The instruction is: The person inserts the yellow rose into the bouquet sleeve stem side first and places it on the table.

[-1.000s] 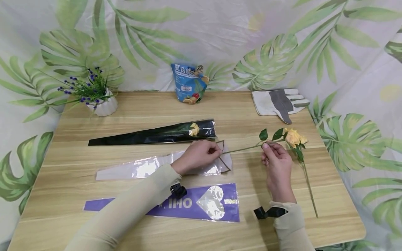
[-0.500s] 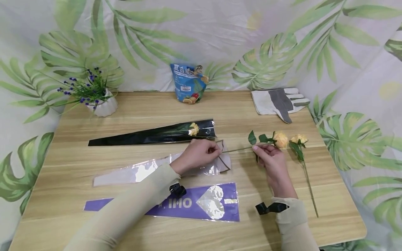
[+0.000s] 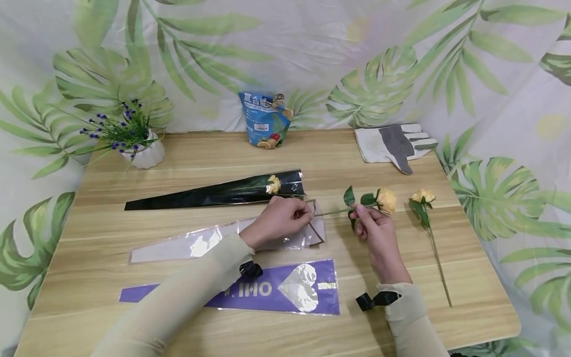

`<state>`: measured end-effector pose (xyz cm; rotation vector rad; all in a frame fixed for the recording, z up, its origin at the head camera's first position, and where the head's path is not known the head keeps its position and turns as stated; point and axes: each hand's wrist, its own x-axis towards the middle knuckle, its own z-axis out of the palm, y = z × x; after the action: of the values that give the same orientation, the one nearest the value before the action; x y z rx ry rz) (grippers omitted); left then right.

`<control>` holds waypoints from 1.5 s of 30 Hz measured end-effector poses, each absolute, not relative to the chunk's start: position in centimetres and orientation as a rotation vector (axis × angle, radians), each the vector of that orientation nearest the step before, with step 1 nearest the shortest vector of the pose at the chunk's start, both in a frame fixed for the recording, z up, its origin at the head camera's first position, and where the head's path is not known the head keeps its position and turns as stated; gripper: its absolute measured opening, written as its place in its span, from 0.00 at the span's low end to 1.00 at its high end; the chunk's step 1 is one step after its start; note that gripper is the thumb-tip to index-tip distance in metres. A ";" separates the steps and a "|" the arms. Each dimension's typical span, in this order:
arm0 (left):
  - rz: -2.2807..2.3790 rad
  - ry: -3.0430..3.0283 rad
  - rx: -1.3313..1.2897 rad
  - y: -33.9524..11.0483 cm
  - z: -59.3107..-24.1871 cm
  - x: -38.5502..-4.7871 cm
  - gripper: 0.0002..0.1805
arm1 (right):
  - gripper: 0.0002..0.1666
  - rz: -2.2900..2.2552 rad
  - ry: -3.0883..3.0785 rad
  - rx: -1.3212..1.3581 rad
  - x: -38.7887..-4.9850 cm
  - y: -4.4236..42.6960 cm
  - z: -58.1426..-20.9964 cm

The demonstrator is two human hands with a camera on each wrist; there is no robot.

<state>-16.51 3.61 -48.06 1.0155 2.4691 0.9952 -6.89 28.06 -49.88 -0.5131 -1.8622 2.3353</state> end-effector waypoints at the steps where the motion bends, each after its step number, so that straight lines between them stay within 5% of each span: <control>1: 1.005 2.472 1.018 3.6 -48.1 -16.5 0.10 | 0.17 2.331 -1.859 -0.509 -6.9 28.1 -49.9; 11: 1.072 2.482 1.077 3.6 -48.2 -16.5 0.09 | 0.18 2.312 -2.033 -0.488 -6.8 27.0 -50.9; 19: 1.106 2.481 1.079 3.6 -48.0 -16.3 0.09 | 0.19 2.409 -1.546 -0.528 -6.7 25.5 -50.8; 45: 1.169 2.630 1.105 4.1 -46.5 -15.4 0.08 | 0.09 2.259 -1.737 -0.396 -5.6 22.5 -50.8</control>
<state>-15.39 4.06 -46.50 1.1053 2.6304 1.1691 -5.64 22.53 -50.77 -0.3962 -1.7372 2.2588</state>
